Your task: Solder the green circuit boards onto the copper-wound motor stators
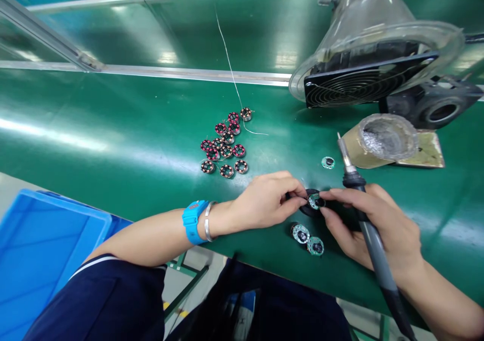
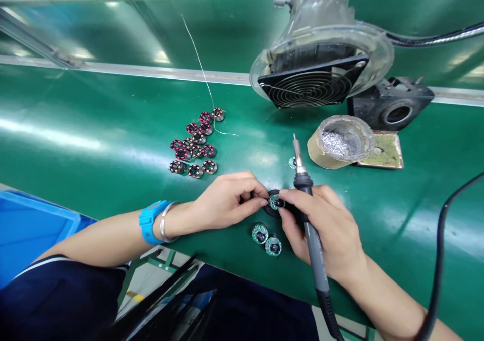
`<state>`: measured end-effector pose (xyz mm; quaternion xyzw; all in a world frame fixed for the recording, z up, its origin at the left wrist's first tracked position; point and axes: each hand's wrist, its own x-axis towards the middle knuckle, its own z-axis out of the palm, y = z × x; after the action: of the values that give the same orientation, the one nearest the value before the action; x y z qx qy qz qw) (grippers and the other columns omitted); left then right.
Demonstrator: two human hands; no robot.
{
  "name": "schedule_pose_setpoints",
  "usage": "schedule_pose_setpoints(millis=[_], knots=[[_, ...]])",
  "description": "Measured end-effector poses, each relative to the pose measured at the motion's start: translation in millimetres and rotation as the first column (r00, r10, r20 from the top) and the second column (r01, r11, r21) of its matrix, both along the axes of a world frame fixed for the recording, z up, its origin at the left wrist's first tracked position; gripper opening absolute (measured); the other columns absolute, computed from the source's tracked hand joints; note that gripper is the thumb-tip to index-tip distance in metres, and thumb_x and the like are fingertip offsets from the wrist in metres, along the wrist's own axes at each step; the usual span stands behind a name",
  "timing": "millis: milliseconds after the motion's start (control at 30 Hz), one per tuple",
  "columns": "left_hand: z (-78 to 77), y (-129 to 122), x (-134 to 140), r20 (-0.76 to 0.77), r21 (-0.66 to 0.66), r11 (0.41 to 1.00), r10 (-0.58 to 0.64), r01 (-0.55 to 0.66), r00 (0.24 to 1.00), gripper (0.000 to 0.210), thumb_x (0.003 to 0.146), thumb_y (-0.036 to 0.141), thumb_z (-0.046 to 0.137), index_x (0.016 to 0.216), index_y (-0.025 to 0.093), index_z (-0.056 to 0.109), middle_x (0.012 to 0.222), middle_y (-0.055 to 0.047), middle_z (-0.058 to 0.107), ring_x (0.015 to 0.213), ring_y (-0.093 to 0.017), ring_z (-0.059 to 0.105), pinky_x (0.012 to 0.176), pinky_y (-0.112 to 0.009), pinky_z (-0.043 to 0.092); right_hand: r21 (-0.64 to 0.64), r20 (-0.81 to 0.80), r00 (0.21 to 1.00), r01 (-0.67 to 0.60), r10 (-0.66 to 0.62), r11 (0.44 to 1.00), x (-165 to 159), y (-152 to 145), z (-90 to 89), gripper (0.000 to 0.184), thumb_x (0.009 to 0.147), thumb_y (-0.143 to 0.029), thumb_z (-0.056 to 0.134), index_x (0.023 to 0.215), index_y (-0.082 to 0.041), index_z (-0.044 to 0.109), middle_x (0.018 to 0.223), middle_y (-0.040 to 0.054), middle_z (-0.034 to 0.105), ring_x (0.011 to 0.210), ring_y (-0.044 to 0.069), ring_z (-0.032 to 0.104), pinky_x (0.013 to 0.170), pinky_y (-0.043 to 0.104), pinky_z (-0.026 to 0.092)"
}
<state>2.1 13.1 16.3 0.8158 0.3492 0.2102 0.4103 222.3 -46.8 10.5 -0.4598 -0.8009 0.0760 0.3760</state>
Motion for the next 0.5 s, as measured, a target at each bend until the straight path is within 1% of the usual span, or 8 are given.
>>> schedule_pose_setpoints(millis=[100,300,400,500], knots=[[2.1,0.7,0.9,-0.007,-0.005,1.000,-0.011,0.011,1.000,0.006,0.088,0.019,0.063,0.088,0.016,0.068,0.075,0.001,0.061,0.067,-0.009,0.056,0.058,-0.019,0.044,-0.017,-0.005,1.000,0.007,-0.008,1.000,0.7,0.0,0.8,0.055,0.079,-0.009,0.074,0.128,-0.023,0.056,0.093,0.0017,0.072,0.074,0.017,0.061,0.066,0.032,0.052],[0.3,-0.4,-0.8,0.055,-0.009,1.000,-0.013,0.014,0.998,0.004,0.083,0.015,0.064,0.083,0.015,0.067,0.071,0.003,0.059,0.060,-0.005,0.053,0.056,-0.017,0.043,-0.014,-0.008,1.000,0.016,-0.016,1.000,-0.3,-0.8,-1.0,0.053,0.079,-0.009,0.075,0.127,-0.023,0.057,0.093,0.0012,0.072,0.073,0.016,0.059,0.066,0.031,0.051],[-1.8,-2.9,-1.7,0.078,-0.003,1.000,0.007,-0.007,0.997,0.003,0.081,0.017,0.064,0.084,0.015,0.066,0.075,0.003,0.059,0.056,-0.004,0.052,0.054,-0.016,0.042,-0.014,-0.015,1.000,0.022,-0.022,1.000,-0.1,-1.4,-1.6,0.050,0.079,-0.008,0.075,0.125,-0.022,0.059,0.093,0.0017,0.072,0.074,0.015,0.059,0.067,0.030,0.051],[-3.7,-6.4,0.0,0.137,0.016,1.000,-0.006,0.004,0.991,0.007,0.083,0.020,0.067,0.088,0.015,0.067,0.080,0.002,0.060,0.052,-0.002,0.049,0.052,-0.016,0.042,0.004,-0.006,1.000,0.028,-0.028,1.000,-0.6,-1.0,-1.0,0.048,0.079,-0.009,0.074,0.123,-0.022,0.059,0.094,0.0019,0.072,0.075,0.015,0.060,0.067,0.030,0.051]])
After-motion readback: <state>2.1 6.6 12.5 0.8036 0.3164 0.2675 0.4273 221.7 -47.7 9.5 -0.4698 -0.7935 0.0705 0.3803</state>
